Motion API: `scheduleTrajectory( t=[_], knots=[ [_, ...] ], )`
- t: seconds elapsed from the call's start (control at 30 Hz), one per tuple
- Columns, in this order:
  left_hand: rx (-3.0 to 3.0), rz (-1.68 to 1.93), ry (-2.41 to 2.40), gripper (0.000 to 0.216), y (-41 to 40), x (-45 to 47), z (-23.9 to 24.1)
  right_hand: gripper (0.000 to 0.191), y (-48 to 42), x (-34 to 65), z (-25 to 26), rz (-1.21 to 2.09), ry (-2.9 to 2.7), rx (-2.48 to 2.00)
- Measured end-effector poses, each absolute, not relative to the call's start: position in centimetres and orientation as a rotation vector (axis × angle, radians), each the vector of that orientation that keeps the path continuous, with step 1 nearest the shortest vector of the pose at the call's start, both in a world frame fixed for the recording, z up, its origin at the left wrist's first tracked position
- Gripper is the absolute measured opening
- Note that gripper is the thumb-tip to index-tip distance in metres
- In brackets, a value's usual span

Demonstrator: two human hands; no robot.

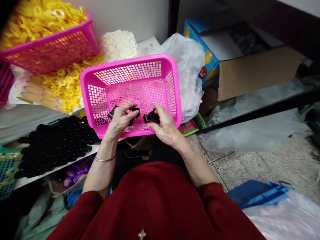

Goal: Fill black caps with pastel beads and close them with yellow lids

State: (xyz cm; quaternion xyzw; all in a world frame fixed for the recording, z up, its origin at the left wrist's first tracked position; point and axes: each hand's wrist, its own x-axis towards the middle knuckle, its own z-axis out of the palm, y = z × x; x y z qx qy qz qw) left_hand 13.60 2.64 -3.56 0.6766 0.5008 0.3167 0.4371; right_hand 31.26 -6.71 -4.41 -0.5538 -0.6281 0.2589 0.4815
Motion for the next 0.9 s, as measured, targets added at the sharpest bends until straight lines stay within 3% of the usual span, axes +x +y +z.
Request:
scheduleTrajectory(
  t=[0.27, 0.47, 0.9],
  knots=[
    [0.721, 1.01, 0.813, 0.021, -0.3, 15.1, -2.1, 0.03, -7.2, 28.8, -4.6, 0.399, -1.522, -1.27],
    [0.632, 1.093, 0.84, 0.016, -1.0, 15.8, -2.4, 0.029, -7.7, 28.5, -4.6, 0.348, -1.484, -1.293],
    [0.623, 1.261, 0.887, 0.03, -1.7, 16.3, -3.2, 0.028, -8.0, 28.4, -4.7, 0.389, -1.454, -1.31]
  ],
)
